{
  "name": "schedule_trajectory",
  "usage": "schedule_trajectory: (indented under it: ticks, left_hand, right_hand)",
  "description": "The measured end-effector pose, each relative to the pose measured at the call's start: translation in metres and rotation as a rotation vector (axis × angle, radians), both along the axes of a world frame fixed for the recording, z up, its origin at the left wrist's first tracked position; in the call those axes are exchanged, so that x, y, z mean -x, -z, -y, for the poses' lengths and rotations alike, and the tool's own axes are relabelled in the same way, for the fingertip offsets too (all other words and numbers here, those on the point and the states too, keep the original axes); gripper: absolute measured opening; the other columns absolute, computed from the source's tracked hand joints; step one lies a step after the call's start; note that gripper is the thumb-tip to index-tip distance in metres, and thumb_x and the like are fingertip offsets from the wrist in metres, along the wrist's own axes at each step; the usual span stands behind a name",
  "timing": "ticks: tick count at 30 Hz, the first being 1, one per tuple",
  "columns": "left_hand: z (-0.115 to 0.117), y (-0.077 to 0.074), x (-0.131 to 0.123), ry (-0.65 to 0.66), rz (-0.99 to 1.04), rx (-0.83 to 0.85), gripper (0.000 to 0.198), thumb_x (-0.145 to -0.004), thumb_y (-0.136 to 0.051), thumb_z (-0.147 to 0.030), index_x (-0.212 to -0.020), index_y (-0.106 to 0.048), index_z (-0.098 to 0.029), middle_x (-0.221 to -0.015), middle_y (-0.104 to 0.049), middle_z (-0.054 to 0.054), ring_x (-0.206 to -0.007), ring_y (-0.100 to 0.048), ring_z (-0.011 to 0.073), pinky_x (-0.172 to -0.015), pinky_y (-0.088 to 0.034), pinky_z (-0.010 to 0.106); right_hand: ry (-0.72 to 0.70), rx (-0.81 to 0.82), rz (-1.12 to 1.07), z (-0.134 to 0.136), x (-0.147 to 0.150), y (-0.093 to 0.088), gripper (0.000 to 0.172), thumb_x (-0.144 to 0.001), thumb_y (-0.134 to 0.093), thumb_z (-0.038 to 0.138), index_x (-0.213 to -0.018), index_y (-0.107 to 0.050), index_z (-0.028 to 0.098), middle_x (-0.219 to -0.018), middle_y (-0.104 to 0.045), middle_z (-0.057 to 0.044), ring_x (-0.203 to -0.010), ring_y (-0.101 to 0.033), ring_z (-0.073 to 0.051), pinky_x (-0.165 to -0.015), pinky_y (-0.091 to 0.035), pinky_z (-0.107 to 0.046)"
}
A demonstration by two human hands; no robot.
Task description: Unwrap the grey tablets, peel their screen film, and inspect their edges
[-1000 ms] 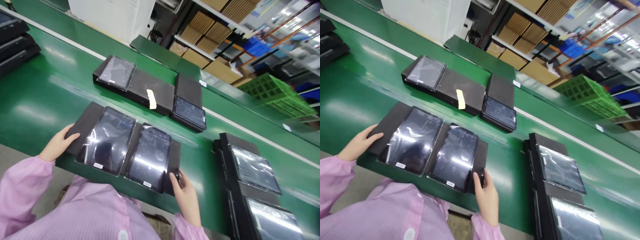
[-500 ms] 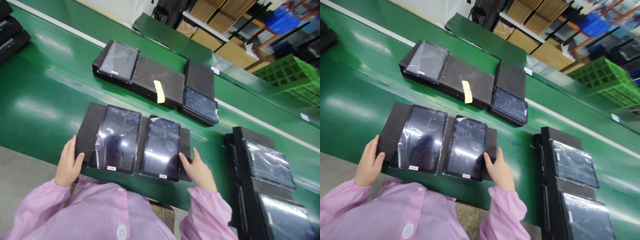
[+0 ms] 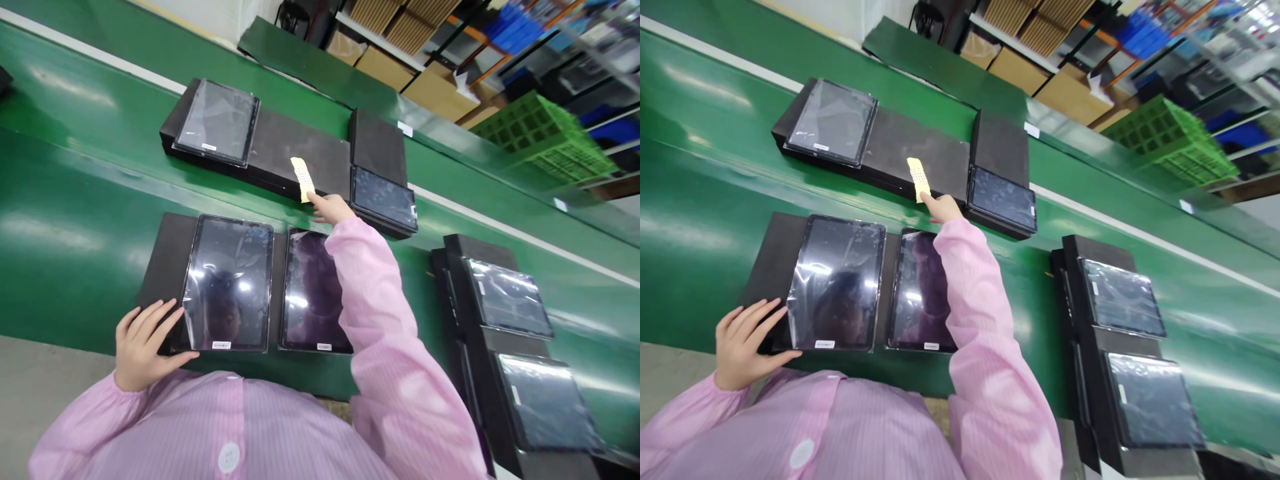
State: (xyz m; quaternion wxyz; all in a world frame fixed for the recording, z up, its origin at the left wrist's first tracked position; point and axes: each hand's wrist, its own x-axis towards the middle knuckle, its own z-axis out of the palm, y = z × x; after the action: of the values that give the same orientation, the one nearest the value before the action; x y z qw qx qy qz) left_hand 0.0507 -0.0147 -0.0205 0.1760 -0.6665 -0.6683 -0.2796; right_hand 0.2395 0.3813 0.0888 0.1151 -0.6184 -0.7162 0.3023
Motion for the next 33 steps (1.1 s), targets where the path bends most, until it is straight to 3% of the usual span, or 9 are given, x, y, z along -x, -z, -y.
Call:
schedule_trajectory:
  ticks: [5, 9, 14, 17, 21, 24, 28, 30, 33]
  left_hand:
    - [0.001, 0.002, 0.002, 0.009, 0.013, -0.003, 0.075, -0.076, -0.075, -0.062, -0.133, -0.061, -0.015, -0.109, -0.075, 0.015, -0.099, -0.069, 0.0333, -0.102, -0.040, 0.046]
    - [0.001, 0.001, 0.002, 0.017, 0.022, 0.016, 0.074, -0.077, -0.074, -0.062, -0.133, -0.060, -0.017, -0.107, -0.077, 0.013, -0.097, -0.070, 0.0332, -0.100, -0.040, 0.046]
    - [0.000, -0.001, 0.002, 0.021, 0.043, 0.011, 0.072, -0.079, -0.071, -0.063, -0.134, -0.059, -0.018, -0.106, -0.077, 0.013, -0.095, -0.071, 0.0320, -0.097, -0.041, 0.046]
    - [0.000, -0.002, 0.003, 0.037, 0.047, 0.015, 0.070, -0.079, -0.072, -0.062, -0.131, -0.061, -0.017, -0.105, -0.077, 0.013, -0.094, -0.071, 0.0317, -0.096, -0.041, 0.046]
    - [0.000, -0.003, 0.003, 0.057, 0.059, 0.020, 0.066, -0.078, -0.075, -0.061, -0.124, -0.065, -0.015, -0.105, -0.077, 0.015, -0.094, -0.071, 0.0324, -0.096, -0.040, 0.047]
    - [0.001, -0.004, 0.003, 0.049, 0.069, 0.030, 0.061, -0.080, -0.073, -0.060, -0.120, -0.066, -0.015, -0.106, -0.076, 0.016, -0.096, -0.071, 0.0326, -0.096, -0.040, 0.048]
    - [0.001, -0.004, 0.001, 0.033, 0.094, 0.037, 0.058, -0.085, -0.069, -0.059, -0.123, -0.064, -0.016, -0.107, -0.077, 0.015, -0.097, -0.071, 0.0327, -0.097, -0.040, 0.048]
    - [0.002, -0.004, -0.001, 0.034, 0.090, 0.036, 0.061, -0.085, -0.068, -0.060, -0.128, -0.062, -0.016, -0.107, -0.077, 0.016, -0.097, -0.071, 0.0331, -0.097, -0.041, 0.048]
    - [0.002, -0.003, -0.003, 0.009, 0.090, 0.009, 0.064, -0.086, -0.067, -0.059, -0.134, -0.058, -0.017, -0.104, -0.078, 0.015, -0.095, -0.072, 0.0330, -0.095, -0.040, 0.048]
  right_hand:
    - [0.073, 0.188, -0.172, -0.017, 0.014, 0.006, 0.018, -0.099, -0.052, 0.021, -0.088, -0.062, 0.011, -0.081, -0.072, -0.009, -0.065, -0.070, -0.011, -0.067, -0.061, -0.023]
    - [0.092, 0.230, -0.199, -0.020, 0.031, 0.007, 0.022, -0.097, -0.059, 0.027, -0.082, -0.061, 0.012, -0.072, -0.068, -0.005, -0.058, -0.065, -0.009, -0.061, -0.058, -0.022]
    - [0.065, 0.298, -0.159, -0.018, 0.050, 0.026, 0.028, -0.095, -0.065, 0.038, -0.084, -0.063, 0.012, -0.069, -0.063, 0.002, -0.054, -0.057, -0.008, -0.053, -0.051, -0.022]
    - [0.026, 0.248, -0.236, -0.015, 0.058, 0.026, 0.026, -0.100, -0.058, 0.032, -0.082, -0.059, 0.013, -0.069, -0.059, 0.004, -0.047, -0.049, -0.004, -0.048, -0.044, -0.018]
    - [-0.033, 0.094, -0.334, -0.033, 0.079, 0.003, 0.026, -0.106, -0.040, 0.027, -0.086, -0.053, 0.016, -0.074, -0.057, 0.003, -0.046, -0.044, -0.002, -0.046, -0.038, -0.016]
    - [-0.065, 0.011, -0.325, -0.058, 0.097, -0.011, 0.031, -0.108, -0.032, 0.029, -0.088, -0.052, 0.017, -0.074, -0.056, 0.002, -0.046, -0.043, -0.003, -0.049, -0.039, -0.016]
    - [-0.085, -0.012, -0.157, -0.075, 0.112, -0.016, 0.025, -0.098, -0.057, 0.029, -0.079, -0.057, 0.012, -0.070, -0.060, -0.004, -0.062, -0.060, -0.013, -0.066, -0.053, -0.029]
    - [-0.079, -0.069, -0.074, -0.066, 0.115, -0.019, 0.020, -0.092, -0.066, 0.026, -0.088, -0.061, 0.008, -0.084, -0.066, -0.012, -0.087, -0.067, -0.023, -0.084, -0.054, -0.039]
    - [-0.147, -0.165, 0.025, -0.027, 0.114, -0.026, 0.027, -0.089, -0.069, 0.026, -0.104, -0.063, 0.004, -0.104, -0.067, -0.019, -0.111, -0.063, -0.032, -0.100, -0.047, -0.048]
